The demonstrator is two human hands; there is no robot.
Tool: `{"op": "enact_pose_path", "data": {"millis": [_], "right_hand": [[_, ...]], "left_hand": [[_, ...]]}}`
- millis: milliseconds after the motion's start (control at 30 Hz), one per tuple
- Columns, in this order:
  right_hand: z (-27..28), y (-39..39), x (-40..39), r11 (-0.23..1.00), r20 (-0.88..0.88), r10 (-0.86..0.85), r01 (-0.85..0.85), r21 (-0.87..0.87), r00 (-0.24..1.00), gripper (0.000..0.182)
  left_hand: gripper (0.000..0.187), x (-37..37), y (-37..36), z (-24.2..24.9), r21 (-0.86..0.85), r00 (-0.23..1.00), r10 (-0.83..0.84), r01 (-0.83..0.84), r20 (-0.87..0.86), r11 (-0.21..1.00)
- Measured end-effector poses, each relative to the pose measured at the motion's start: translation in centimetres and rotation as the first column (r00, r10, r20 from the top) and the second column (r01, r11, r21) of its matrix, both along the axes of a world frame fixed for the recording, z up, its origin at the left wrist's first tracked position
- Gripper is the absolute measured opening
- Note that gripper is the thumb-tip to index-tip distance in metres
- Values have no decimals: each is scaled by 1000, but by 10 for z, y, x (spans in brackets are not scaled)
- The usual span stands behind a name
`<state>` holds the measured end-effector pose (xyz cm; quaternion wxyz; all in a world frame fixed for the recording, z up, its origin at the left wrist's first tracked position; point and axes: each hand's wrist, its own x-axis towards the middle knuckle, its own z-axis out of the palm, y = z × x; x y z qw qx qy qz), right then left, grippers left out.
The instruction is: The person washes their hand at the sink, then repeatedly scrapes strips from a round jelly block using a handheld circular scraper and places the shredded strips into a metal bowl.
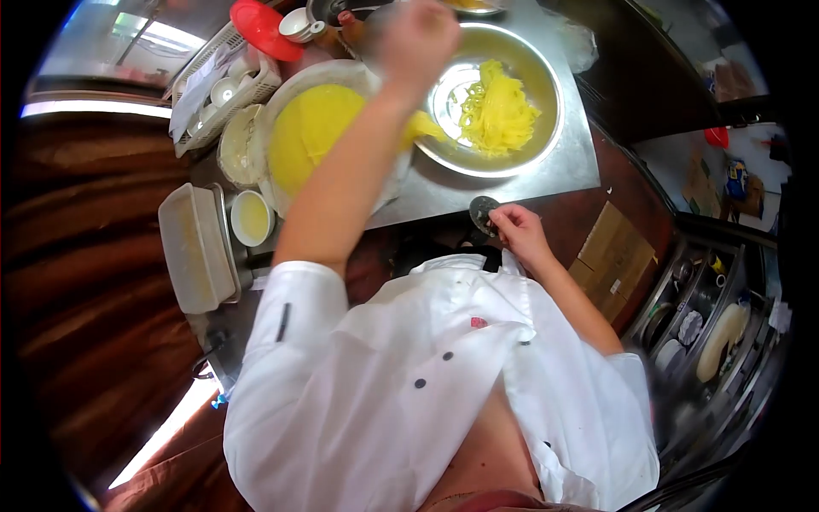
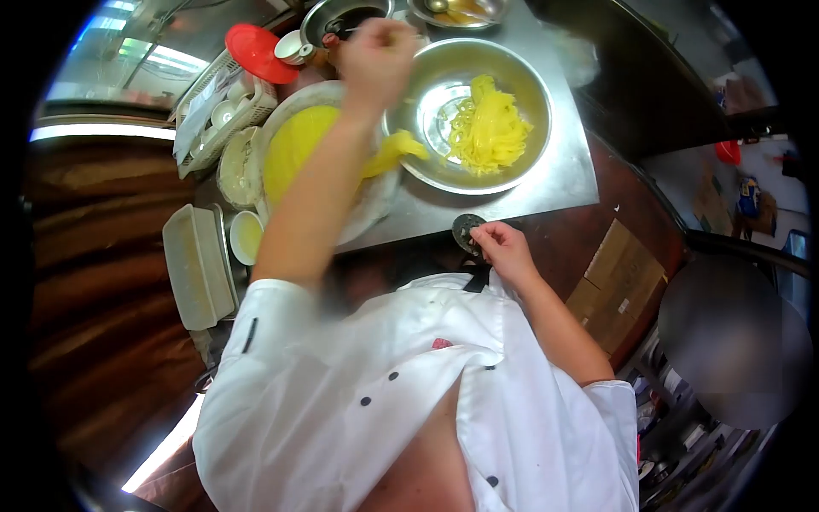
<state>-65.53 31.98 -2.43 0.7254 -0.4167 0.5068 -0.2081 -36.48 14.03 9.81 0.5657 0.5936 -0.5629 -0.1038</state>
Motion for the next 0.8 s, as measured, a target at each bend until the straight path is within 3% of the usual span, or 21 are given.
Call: {"op": "enact_pose_path", "data": {"millis": [67, 133, 200, 267, 333, 400, 500, 600, 700, 800], "right_hand": [[2, 7, -1, 1000, 11, -16, 16, 1, 1000, 15], [-2, 13, -2, 1000, 24, -19, 19, -16, 1000, 18], [1, 17, -4, 999, 26, -25, 26, -45, 999, 17], [-1, 24, -7, 997, 2, -53, 53, -63, 999, 17], [-6, 29, -11, 998, 2, -61, 61, -20, 998, 17], [-13, 33, -12, 998, 5, -57, 57, 5, 998, 17], [-11, 33, -2, 999, 13, -34, 33, 33, 999, 17], [-5, 26, 14, 999, 16, -11, 11, 41, 1000, 19], [3, 20, 24, 1000, -15, 15, -15, 12, 1000, 20], [4, 19, 28, 1000, -6, 13, -13, -19, 1000, 19]], "left_hand": [[27, -44, 0, -25, 324, 964, -257, 223, 65, 919], [29, -55, -3, -119, 420, 812, -495, 351, 308, 837], [31, -47, 11, -131, 375, 878, -431, 335, 209, 864], [29, -25, 35, -120, 453, 974, -227, 198, 11, 869], [27, 16, 45, -127, 532, 998, 3, 28, -57, 846], [41, 56, 56, -138, 543, 995, 76, -27, -68, 840], [68, 77, 69, -151, 649, 986, -12, 119, -167, 752], [95, 74, 69, -141, 759, 990, -140, 107, -22, 642], [99, 64, 75, -132, 765, 999, -27, 31, -18, 643], [109, 69, 87, -136, 716, 938, -306, 327, -164, 617]]}}
